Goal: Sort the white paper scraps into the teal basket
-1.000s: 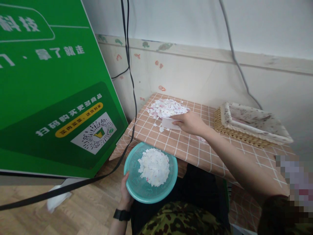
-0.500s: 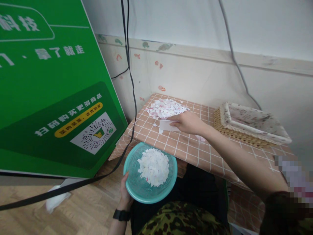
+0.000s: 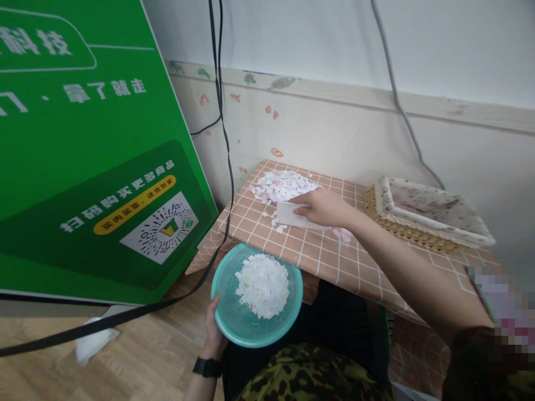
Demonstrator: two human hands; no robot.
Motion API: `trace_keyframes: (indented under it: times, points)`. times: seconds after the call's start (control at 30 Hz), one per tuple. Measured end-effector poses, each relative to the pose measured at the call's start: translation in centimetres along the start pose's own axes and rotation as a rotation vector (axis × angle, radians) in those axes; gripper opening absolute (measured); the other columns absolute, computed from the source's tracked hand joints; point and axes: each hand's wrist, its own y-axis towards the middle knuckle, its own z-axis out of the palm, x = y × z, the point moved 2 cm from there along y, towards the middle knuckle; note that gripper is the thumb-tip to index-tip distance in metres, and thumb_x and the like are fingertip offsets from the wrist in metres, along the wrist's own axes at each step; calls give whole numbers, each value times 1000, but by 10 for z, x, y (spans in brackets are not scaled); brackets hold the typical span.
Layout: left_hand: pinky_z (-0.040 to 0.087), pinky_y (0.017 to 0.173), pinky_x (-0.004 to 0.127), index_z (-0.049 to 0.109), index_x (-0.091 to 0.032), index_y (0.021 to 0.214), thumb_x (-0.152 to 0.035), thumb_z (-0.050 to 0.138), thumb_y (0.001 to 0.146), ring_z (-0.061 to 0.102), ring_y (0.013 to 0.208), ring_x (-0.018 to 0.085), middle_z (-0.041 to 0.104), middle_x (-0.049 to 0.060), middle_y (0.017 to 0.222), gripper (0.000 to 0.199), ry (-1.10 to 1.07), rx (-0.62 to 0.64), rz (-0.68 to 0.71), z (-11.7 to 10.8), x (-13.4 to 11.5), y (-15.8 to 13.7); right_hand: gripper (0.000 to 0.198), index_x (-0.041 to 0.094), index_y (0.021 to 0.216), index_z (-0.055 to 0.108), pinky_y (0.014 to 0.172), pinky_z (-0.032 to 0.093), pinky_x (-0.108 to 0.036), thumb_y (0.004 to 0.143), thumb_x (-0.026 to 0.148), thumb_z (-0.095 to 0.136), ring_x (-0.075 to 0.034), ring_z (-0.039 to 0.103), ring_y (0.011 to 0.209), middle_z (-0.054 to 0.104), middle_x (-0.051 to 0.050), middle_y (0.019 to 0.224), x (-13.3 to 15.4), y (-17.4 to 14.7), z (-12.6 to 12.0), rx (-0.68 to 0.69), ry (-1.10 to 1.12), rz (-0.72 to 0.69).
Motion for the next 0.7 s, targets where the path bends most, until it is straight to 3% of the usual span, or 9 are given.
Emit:
trace_keyframes:
  times: [0.3,0.57,0.7]
  points:
    - [50,80,42,73,-14,88,-35,64,69,68,77,27,75,10,86,30,-21,-3,11,2,-1,0,28,22,100,70,65,36,-27,80,26,52,-18,60,78,71,-6,86,-13,-9,-13,105,-33,31]
    - [52,76,41,74,-16,81,-33,66,66,68,72,26,75,7,78,23,-24,7,48,3,-3,-2,28,23,101,68,66,36,-28,83,28,47,-18,59,76,69,-5,85,-3,-24,-2,7,24,69]
    - [52,77,42,74,-16,81,-34,66,66,68,75,27,75,7,78,24,-26,8,33,7,-4,-5,24,19,87,68,62,34,-28,83,26,46,-17,57,69,67,-6,78,-4,-44,3,-2,-12,150]
